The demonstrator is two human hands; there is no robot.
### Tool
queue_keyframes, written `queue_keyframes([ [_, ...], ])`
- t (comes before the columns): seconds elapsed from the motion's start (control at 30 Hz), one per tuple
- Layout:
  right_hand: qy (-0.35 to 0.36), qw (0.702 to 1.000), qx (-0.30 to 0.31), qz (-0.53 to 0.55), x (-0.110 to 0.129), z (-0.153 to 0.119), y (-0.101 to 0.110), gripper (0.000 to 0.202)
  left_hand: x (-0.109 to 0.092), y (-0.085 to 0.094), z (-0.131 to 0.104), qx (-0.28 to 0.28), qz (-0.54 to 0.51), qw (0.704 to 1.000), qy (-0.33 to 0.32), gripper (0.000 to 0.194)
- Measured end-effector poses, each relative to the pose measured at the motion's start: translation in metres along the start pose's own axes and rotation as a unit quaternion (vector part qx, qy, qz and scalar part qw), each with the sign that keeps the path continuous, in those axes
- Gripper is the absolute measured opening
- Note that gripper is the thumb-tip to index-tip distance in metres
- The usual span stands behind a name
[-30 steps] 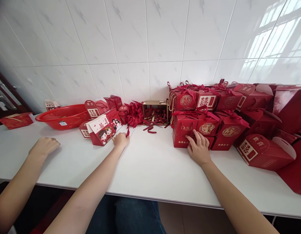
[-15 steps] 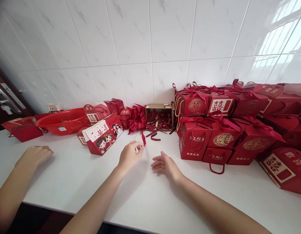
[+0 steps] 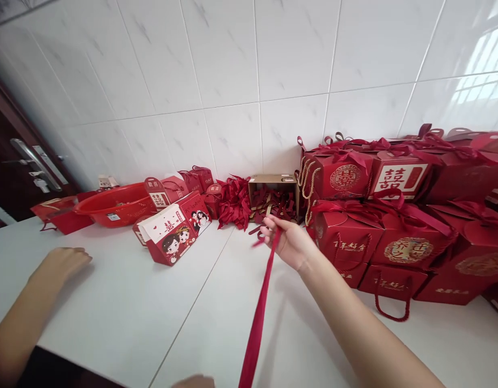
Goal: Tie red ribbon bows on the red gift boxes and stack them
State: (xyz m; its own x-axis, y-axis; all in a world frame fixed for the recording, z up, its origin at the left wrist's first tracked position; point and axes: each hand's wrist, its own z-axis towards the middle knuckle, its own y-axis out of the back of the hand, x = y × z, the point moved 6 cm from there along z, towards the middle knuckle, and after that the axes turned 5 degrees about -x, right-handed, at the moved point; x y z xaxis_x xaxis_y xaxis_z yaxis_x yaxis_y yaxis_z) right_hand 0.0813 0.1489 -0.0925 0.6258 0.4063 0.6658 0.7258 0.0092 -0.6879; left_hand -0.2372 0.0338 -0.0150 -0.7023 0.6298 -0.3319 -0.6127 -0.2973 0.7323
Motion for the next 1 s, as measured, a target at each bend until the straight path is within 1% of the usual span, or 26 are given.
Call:
queue_keyframes([
  [0.03, 0.005, 1.0, -0.006, 0.005, 0.004, -0.003, 0.002, 0.017, 0.02, 0.021, 0.002, -0.012, 0.01, 1.0, 0.006, 0.023],
  [0.07, 0.012, 1.0, -0.013, 0.012, 0.009, -0.006, 0.004, 0.019, 0.035, 0.035, 0.002, -0.023, 0.021, 0.999, 0.013, 0.028],
  [0.1, 0.023, 0.999, -0.014, 0.019, 0.014, -0.009, 0.004, 0.022, 0.044, 0.041, 0.0, -0.031, 0.03, 0.999, 0.021, 0.029],
  [0.13, 0.037, 0.999, -0.008, 0.025, 0.02, -0.013, 0.003, 0.024, 0.047, 0.04, -0.005, -0.037, 0.04, 0.998, 0.03, 0.028],
  [0.17, 0.054, 0.998, 0.006, 0.026, 0.027, -0.017, 0.001, 0.025, 0.045, 0.033, -0.011, -0.041, 0.049, 0.997, 0.04, 0.024],
  [0.2, 0.075, 0.997, 0.026, 0.02, 0.034, -0.023, -0.002, 0.025, 0.038, 0.021, -0.017, -0.044, 0.058, 0.996, 0.051, 0.021],
  [0.27, 0.128, 0.989, 0.069, -0.025, 0.051, -0.04, -0.008, 0.023, 0.018, -0.007, -0.025, -0.047, 0.076, 0.993, 0.071, 0.026],
  [0.3, 0.161, 0.981, 0.087, -0.066, 0.058, -0.05, -0.01, 0.022, 0.008, -0.021, -0.023, -0.048, 0.086, 0.992, 0.081, 0.028],
  [0.33, 0.193, 0.968, 0.103, -0.125, 0.064, -0.061, -0.011, 0.023, 0.0, -0.031, -0.015, -0.052, 0.095, 0.99, 0.09, 0.03],
  [0.37, 0.22, 0.947, 0.118, -0.205, 0.067, -0.072, -0.012, 0.024, -0.004, -0.038, -0.002, -0.06, 0.105, 0.987, 0.101, 0.032],
  [0.4, 0.235, 0.913, 0.136, -0.303, 0.064, -0.082, -0.014, 0.026, -0.003, -0.039, 0.016, -0.083, 0.128, 0.98, 0.129, 0.033],
  [0.43, 0.239, 0.865, 0.155, -0.412, 0.056, -0.091, -0.016, 0.027, 0.006, -0.034, 0.036, -0.111, 0.2, 0.955, 0.187, 0.032],
  [0.47, 0.231, 0.801, 0.168, -0.527, 0.044, -0.098, -0.018, 0.028, 0.019, -0.029, 0.057, -0.109, 0.283, 0.921, 0.244, 0.033],
  [0.5, 0.211, 0.723, 0.182, -0.632, 0.028, -0.102, -0.018, 0.026, 0.035, -0.027, 0.079, -0.066, 0.358, 0.885, 0.289, 0.034],
  [0.53, 0.196, 0.644, 0.181, -0.717, 0.013, -0.104, -0.019, 0.026, 0.05, -0.024, 0.099, -0.047, 0.377, 0.87, 0.314, 0.038],
  [0.57, 0.178, 0.564, 0.166, -0.789, -0.001, -0.102, -0.019, 0.026, 0.067, -0.022, 0.116, -0.029, 0.381, 0.862, 0.333, 0.043],
  [0.6, 0.152, 0.5, 0.158, -0.838, -0.013, -0.098, -0.019, 0.024, 0.083, -0.023, 0.127, -0.004, 0.378, 0.855, 0.354, 0.047],
  [0.63, 0.133, 0.455, 0.148, -0.868, -0.022, -0.093, -0.021, 0.021, 0.099, -0.025, 0.133, 0.025, 0.37, 0.848, 0.378, 0.049],
  [0.67, 0.121, 0.429, 0.132, -0.886, -0.027, -0.086, -0.022, 0.019, 0.111, -0.029, 0.135, 0.053, 0.362, 0.843, 0.394, 0.051],
  [0.7, 0.113, 0.419, 0.12, -0.893, -0.03, -0.078, -0.023, 0.016, 0.121, -0.033, 0.135, 0.074, 0.357, 0.84, 0.403, 0.053],
  [0.73, 0.108, 0.417, 0.111, -0.895, -0.029, -0.07, -0.022, 0.014, 0.128, -0.037, 0.134, 0.089, 0.356, 0.838, 0.404, 0.054],
  [0.8, 0.102, 0.426, 0.103, -0.893, -0.024, -0.055, -0.017, 0.014, 0.132, -0.044, 0.134, 0.108, 0.359, 0.842, 0.388, 0.056],
  [0.9, 0.097, 0.442, 0.097, -0.886, -0.015, -0.037, -0.002, 0.028, 0.123, -0.054, 0.144, 0.133, 0.352, 0.865, 0.333, 0.053],
  [1.0, 0.11, 0.456, 0.07, -0.881, -0.015, -0.02, 0.012, 0.027, 0.103, -0.066, 0.16, 0.157, 0.333, 0.889, 0.272, 0.049],
])
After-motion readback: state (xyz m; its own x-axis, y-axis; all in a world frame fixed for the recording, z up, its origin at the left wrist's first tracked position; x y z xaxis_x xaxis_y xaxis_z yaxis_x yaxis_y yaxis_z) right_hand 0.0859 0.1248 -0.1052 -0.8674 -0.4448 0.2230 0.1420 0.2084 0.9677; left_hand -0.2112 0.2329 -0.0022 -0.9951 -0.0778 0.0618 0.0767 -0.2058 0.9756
